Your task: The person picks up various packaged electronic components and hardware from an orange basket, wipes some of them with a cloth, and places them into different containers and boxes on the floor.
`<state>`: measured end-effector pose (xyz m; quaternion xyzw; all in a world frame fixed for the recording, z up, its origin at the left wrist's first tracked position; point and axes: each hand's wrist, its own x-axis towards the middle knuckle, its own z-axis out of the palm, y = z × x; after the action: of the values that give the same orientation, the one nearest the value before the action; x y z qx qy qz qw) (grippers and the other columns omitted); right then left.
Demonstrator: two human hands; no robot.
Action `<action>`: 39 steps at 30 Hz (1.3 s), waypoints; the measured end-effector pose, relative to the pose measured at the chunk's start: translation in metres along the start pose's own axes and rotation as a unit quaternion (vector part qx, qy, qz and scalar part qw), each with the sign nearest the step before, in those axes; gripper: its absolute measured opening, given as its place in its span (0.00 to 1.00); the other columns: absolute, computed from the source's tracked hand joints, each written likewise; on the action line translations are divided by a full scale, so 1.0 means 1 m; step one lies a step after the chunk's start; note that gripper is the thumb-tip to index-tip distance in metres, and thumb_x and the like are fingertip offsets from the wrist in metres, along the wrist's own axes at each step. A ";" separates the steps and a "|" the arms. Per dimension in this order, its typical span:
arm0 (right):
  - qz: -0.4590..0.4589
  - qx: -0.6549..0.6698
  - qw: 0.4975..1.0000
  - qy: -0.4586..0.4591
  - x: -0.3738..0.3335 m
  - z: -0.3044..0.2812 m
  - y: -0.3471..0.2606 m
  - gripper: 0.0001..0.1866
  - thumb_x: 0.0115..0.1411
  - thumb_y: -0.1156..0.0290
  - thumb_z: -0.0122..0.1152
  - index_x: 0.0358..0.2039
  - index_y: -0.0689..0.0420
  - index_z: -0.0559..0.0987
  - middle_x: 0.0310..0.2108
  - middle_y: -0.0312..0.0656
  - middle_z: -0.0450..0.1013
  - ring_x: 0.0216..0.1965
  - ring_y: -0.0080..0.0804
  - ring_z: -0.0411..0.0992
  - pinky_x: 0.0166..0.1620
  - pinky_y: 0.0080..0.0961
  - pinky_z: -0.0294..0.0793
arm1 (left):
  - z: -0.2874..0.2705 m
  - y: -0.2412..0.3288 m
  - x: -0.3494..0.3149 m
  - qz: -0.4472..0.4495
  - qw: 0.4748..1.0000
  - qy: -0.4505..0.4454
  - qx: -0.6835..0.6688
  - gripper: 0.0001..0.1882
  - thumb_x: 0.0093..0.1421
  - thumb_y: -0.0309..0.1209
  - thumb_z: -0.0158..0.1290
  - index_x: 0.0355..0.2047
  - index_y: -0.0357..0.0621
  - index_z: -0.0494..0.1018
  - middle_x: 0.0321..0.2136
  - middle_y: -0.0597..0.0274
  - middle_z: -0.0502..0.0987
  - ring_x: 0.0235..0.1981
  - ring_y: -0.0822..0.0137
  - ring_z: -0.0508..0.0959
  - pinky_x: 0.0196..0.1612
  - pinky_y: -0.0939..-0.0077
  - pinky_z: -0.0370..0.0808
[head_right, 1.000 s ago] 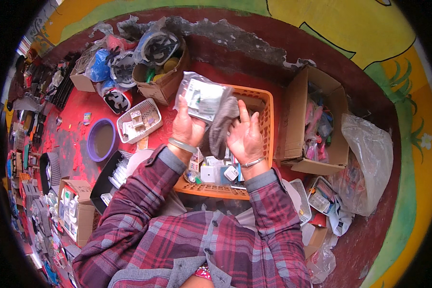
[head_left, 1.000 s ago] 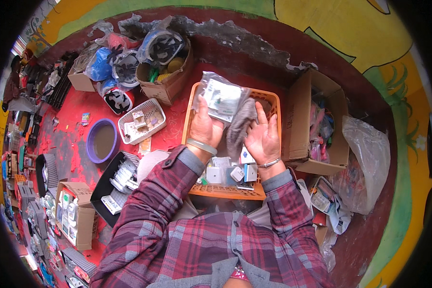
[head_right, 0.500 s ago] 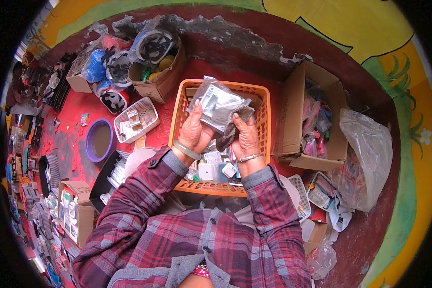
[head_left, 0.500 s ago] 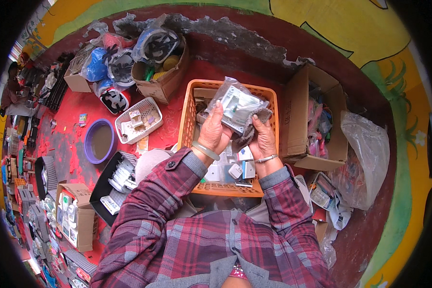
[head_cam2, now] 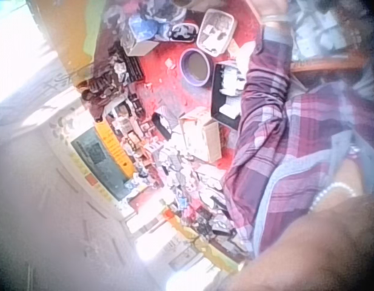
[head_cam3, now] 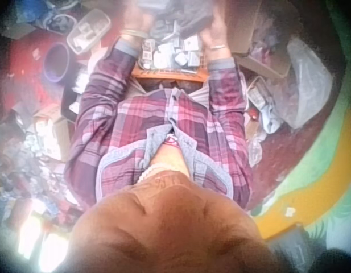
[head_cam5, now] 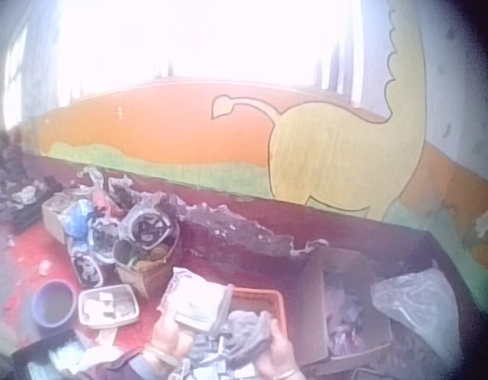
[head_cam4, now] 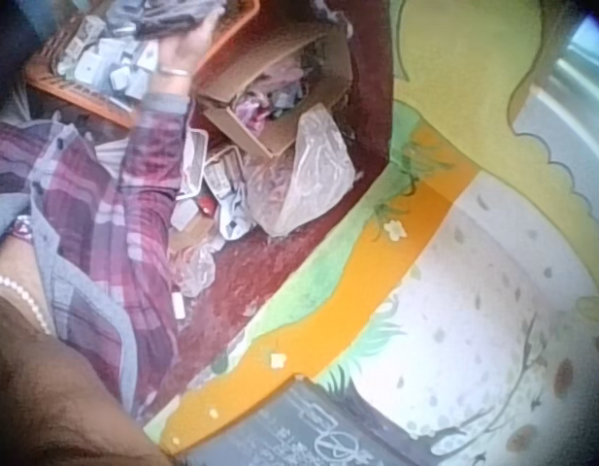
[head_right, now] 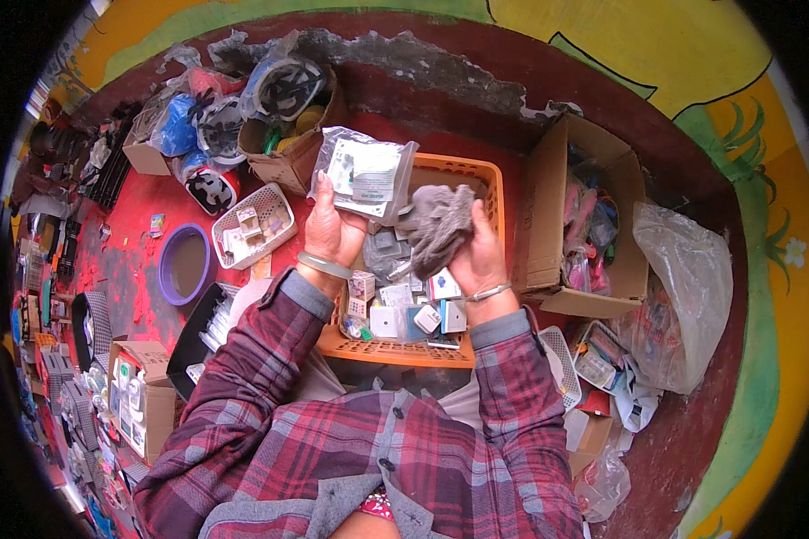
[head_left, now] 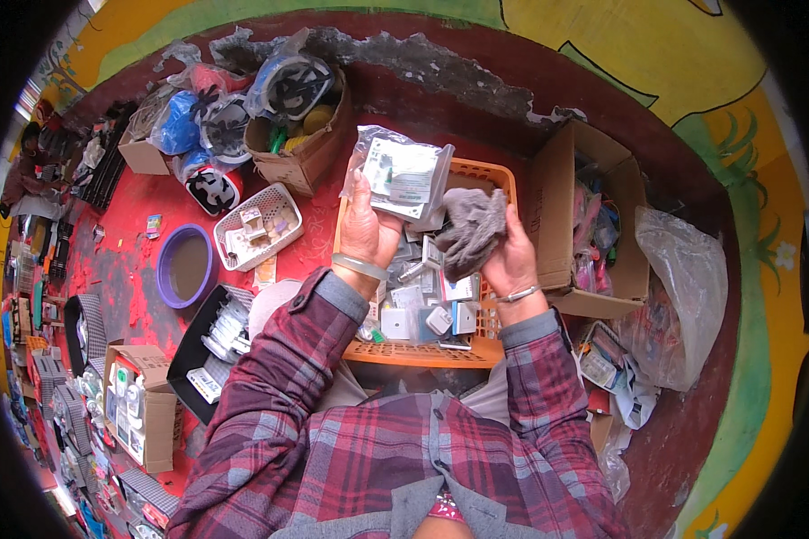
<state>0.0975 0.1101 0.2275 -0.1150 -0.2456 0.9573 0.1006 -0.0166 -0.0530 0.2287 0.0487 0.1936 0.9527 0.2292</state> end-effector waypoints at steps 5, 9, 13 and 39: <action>0.019 -0.014 0.999 -0.042 -0.008 0.024 0.027 0.22 0.57 0.66 0.58 0.52 0.57 0.67 0.47 0.37 0.69 0.48 0.29 0.67 0.51 0.30 0.66 | 0.019 -0.015 -0.017 -0.043 0.999 -0.019 0.026 0.24 0.64 0.44 0.39 0.53 0.40 0.61 0.50 0.58 0.69 0.51 0.62 0.69 0.56 0.66 0.64; -0.022 -0.088 0.995 0.033 -0.001 0.007 0.035 0.16 0.51 0.79 0.62 0.42 0.59 0.73 0.39 0.38 0.74 0.40 0.29 0.72 0.45 0.25 0.71 | 0.016 -0.027 -0.025 -0.057 0.996 -0.020 0.067 0.25 0.64 0.45 0.41 0.52 0.39 0.62 0.48 0.58 0.69 0.49 0.63 0.70 0.55 0.66 0.65; -0.024 -0.112 0.992 0.054 -0.001 0.003 0.029 0.14 0.51 0.80 0.61 0.40 0.60 0.74 0.35 0.39 0.75 0.35 0.28 0.74 0.39 0.24 0.75 | 0.017 -0.023 -0.024 -0.071 0.995 -0.019 0.061 0.25 0.64 0.46 0.41 0.52 0.39 0.62 0.48 0.57 0.70 0.50 0.62 0.70 0.55 0.66 0.65; -0.245 -0.143 0.958 -0.034 -0.023 0.047 -0.010 0.31 0.59 0.48 0.48 0.58 0.51 0.59 0.52 0.39 0.64 0.54 0.36 0.63 0.57 0.37 0.61 | 0.020 0.001 -0.012 -0.106 0.994 -0.027 0.010 0.23 0.62 0.32 0.45 0.57 0.42 0.57 0.54 0.54 0.65 0.55 0.56 0.65 0.60 0.57 0.59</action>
<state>0.1081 0.0920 0.2769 -0.0319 -0.4036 0.8614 0.3066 -0.0025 -0.0526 0.2475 0.0558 0.2010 0.9194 0.3334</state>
